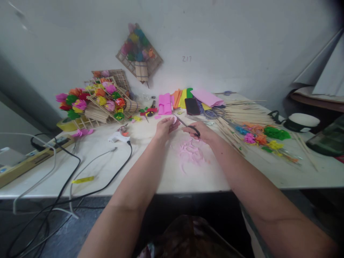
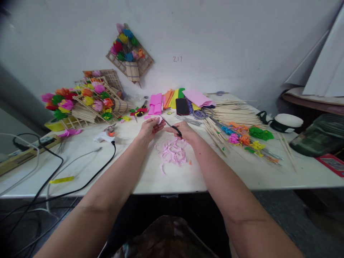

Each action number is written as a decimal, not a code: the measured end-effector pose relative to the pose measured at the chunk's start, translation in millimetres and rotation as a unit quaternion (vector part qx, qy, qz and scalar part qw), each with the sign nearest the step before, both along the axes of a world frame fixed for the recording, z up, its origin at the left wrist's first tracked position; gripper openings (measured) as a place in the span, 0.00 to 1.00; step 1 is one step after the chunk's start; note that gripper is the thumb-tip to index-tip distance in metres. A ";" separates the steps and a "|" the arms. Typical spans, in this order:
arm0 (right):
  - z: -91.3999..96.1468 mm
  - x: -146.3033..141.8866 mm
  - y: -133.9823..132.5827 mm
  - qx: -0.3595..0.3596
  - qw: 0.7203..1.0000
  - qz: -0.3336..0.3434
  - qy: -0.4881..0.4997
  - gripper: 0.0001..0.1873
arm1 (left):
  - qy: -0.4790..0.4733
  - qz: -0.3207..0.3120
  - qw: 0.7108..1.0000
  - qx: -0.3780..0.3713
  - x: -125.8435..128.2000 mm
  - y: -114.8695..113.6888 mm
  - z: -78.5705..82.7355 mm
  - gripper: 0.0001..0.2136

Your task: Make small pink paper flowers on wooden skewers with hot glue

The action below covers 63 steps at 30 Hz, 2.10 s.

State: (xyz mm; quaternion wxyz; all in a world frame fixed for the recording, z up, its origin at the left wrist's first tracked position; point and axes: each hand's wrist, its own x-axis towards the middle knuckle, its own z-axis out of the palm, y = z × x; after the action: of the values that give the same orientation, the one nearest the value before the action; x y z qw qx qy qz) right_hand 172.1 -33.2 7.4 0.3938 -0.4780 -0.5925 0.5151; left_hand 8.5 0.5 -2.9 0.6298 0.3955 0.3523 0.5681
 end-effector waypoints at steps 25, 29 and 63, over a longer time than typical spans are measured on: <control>-5.7 -0.3 1.2 -0.009 1.000 0.009 -0.002 0.15 | -0.030 0.022 0.999 -0.024 2.9 1.5 0.7 0.06; -4.9 0.3 1.4 -0.019 1.000 0.001 -0.009 0.17 | -0.020 0.002 0.999 -0.026 5.2 -1.3 1.4 0.06; -1.3 -0.4 -1.6 0.003 1.000 -0.002 -0.027 0.14 | -0.015 0.010 0.999 -0.041 2.7 1.8 1.2 0.09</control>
State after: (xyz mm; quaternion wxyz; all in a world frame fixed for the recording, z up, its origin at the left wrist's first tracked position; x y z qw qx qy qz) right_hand 171.7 -34.8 6.1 0.3803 -0.4912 -0.6036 0.4997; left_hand 11.1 2.3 -1.7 0.6447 0.3572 0.3700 0.5655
